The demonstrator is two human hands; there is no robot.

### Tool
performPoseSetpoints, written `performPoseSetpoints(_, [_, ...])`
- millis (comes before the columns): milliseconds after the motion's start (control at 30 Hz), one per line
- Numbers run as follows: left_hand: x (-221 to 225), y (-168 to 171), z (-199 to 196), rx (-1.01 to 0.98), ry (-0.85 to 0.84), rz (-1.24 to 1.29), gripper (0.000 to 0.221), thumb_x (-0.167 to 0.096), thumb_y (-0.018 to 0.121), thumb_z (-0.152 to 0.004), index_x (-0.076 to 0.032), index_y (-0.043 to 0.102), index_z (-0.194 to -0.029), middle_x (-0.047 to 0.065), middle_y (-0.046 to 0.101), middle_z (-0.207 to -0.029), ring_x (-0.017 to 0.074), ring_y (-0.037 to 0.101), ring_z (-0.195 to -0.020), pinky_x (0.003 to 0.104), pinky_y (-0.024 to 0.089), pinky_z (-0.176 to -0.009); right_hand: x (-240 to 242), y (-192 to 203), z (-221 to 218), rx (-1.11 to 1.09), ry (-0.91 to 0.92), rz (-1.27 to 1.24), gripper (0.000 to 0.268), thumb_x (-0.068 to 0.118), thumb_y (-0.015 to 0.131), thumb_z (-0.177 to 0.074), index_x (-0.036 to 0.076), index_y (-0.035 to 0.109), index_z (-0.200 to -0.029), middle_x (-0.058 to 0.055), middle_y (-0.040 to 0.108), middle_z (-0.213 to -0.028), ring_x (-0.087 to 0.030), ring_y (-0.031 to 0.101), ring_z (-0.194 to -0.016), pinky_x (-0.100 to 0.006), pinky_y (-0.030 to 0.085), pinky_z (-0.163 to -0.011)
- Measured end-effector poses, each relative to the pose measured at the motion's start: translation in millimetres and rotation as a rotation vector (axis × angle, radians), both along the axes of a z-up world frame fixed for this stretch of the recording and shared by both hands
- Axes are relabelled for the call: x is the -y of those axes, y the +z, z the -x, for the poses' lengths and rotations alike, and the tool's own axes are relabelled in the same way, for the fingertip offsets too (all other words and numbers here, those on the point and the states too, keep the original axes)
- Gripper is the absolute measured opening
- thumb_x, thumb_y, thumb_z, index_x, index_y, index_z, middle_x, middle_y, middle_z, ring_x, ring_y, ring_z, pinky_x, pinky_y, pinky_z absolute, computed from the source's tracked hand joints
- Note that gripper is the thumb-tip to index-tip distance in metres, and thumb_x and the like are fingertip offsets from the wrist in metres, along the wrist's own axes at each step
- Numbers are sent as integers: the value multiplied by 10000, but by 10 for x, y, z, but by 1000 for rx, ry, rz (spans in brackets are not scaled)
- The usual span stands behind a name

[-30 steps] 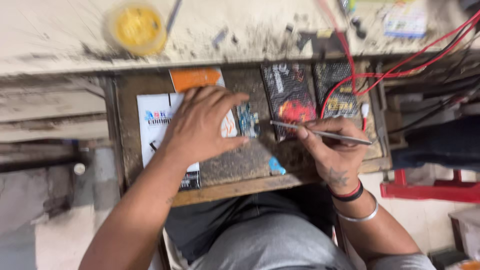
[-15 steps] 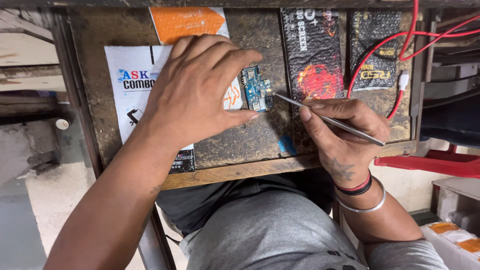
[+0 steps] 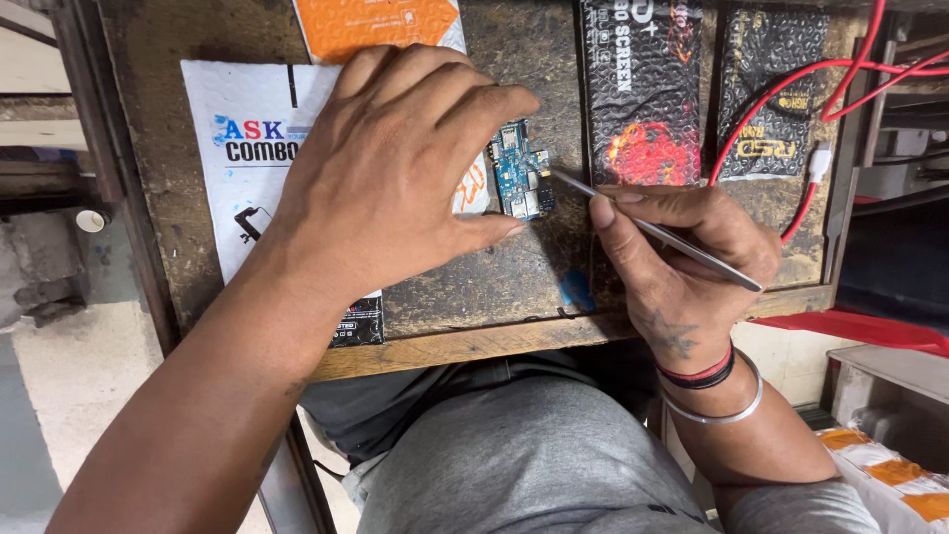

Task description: The person heats a small electronic circuit board using a heat gun while holding a metal tool against a component.

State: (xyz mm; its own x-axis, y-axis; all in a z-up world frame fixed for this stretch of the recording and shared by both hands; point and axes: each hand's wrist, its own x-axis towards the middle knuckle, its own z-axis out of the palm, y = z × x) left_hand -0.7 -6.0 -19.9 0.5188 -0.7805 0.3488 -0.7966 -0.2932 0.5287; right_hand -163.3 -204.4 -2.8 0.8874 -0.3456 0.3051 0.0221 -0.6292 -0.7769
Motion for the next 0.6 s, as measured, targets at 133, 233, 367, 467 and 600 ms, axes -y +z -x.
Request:
performPoseSetpoints(133, [-12,-7,-5,1,-6,0,839,-469,967,-677,-119,643,-1367,57,651,-1246,249,558,-1236,444,393,-1088,-12,0,-18,-7,-28,-2,151,33,832,-1010,-17,690,-1006,-114,766,-1014,-104,733,-858,-208,593,-800])
performPoseSetpoints(233, [-11,2,-2,1,-4,-1,832,-467,967,-679,-119,645,-1363,56,651,-1241,248,557,-1236,444,393,-1087,3,-16,-29,-10,-6,43,156,13,855,-1065,-37,710,-1032,-121,774,-1006,-101,726,-854,-202,584,-799])
performPoseSetpoints(367, [-18,11,-3,-2,-6,2,824,-460,964,-683,-118,645,-1362,56,650,-1245,249,554,-1242,445,390,-1091,-1,-19,-69,-25,22,19,147,8,852,-1059,-34,713,-1038,-110,772,-994,-90,717,-844,-196,577,-787])
performPoseSetpoints(467, [-23,-1,-10,4,-8,9,822,-460,962,-692,-114,642,-1365,55,650,-1257,245,553,-1251,445,387,-1095,-5,-25,-101,-22,32,30,151,2,852,-1066,-30,708,-1033,-103,770,-990,-88,720,-853,-197,583,-799])
performPoseSetpoints(600, [-20,-15,-6,21,-5,10,835,-472,961,-685,-108,642,-1366,56,651,-1255,241,554,-1248,443,387,-1096,-24,-54,-111,-11,19,29,158,-4,852,-1068,-30,702,-1025,-97,767,-981,-85,714,-851,-199,582,-803])
